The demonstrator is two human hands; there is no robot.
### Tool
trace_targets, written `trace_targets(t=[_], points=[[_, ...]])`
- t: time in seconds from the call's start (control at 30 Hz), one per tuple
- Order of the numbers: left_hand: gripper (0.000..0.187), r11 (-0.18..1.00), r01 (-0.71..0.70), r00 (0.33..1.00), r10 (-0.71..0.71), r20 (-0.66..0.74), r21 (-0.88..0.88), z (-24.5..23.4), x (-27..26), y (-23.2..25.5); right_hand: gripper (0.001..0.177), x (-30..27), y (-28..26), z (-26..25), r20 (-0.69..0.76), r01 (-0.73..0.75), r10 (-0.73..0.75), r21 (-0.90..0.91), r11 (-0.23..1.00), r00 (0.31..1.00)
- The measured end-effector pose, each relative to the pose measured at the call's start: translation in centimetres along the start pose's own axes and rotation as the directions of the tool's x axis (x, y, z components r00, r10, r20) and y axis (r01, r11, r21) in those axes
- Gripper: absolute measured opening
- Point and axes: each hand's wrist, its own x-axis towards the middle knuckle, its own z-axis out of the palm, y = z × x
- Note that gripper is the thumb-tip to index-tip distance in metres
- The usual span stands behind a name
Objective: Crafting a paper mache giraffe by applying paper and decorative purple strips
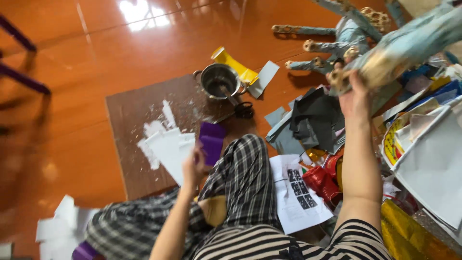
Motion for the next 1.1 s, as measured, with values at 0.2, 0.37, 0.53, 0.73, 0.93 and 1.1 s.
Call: trace_targets(t=[0.2,0.37,0.53,0.73,0.93,1.1], points=[[0.048,0.920,-0.374,0.810,0.263,-0.524,-0.118,-16.6,9.7,9.6,0.068,-5.1,5.1,4.3,0.296,-0.072,0.138,-0.225,0.972,0.945],[0.059,0.777,-0.070,0.997,0.079,-0.013,-0.626,-24.7,7.9,12.1,0.078,-9.2,9.9,7.8,0.569,-0.020,0.340,-0.494,0.869,0.749],[0.058,0.846,-0.066,0.983,-0.035,-0.179,-0.529,-27.3,2.4,3.8,0.112,-11.0,16.8,11.1,0.631,-0.059,0.444,-0.534,0.843,0.637],[0.062,0.924,-0.171,0.888,-0.006,-0.461,-0.342,-29.9,0.4,0.6,0.089,-15.2,29.9,16.6,0.602,-0.103,0.431,-0.501,0.859,0.672],[0.064,0.996,0.041,0.801,-0.083,-0.593,-0.085,-28.9,-1.9,-6.8,0.086,-21.3,42.5,18.1,0.546,-0.151,0.430,-0.481,0.864,0.719],[0.064,0.986,0.161,0.784,-0.160,-0.599,-0.052,-28.5,-3.7,-9.7,0.097,-22.7,42.7,19.5,0.478,-0.177,0.566,-0.638,0.749,0.671]])
